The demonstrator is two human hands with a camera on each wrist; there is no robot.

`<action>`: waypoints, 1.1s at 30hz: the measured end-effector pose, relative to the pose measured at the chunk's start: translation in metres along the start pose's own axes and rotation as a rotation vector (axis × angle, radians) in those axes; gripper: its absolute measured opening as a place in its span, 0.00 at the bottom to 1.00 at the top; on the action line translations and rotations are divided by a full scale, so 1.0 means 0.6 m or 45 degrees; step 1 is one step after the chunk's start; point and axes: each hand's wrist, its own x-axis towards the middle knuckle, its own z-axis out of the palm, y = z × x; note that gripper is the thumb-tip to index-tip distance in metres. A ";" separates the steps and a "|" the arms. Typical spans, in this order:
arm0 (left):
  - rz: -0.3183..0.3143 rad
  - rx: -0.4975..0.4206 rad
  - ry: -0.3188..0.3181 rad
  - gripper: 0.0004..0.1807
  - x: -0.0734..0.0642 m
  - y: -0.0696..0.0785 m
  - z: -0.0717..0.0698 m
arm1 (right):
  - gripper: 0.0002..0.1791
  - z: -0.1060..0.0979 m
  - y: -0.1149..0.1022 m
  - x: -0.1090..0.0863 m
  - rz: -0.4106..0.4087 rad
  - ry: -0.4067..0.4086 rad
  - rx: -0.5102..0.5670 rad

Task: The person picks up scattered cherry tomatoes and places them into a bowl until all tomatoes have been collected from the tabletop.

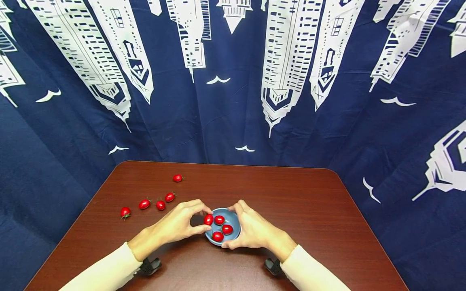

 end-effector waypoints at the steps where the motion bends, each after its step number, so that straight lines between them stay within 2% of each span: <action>1: 0.000 -0.001 -0.003 0.20 0.000 0.000 0.000 | 0.52 0.000 0.000 0.001 -0.001 -0.002 0.000; 10: -0.006 -0.010 -0.021 0.21 0.002 0.002 0.001 | 0.52 0.001 -0.004 0.003 -0.014 0.004 -0.009; 14: -0.006 -0.004 -0.034 0.28 0.002 0.003 0.000 | 0.52 0.001 -0.003 0.002 -0.018 0.003 -0.015; 19: 0.034 0.038 -0.017 0.36 0.002 0.003 -0.001 | 0.52 0.000 -0.004 0.002 -0.022 0.000 -0.010; 33: -0.006 0.112 0.012 0.38 0.005 0.000 -0.011 | 0.52 -0.001 -0.003 -0.001 -0.034 0.027 -0.016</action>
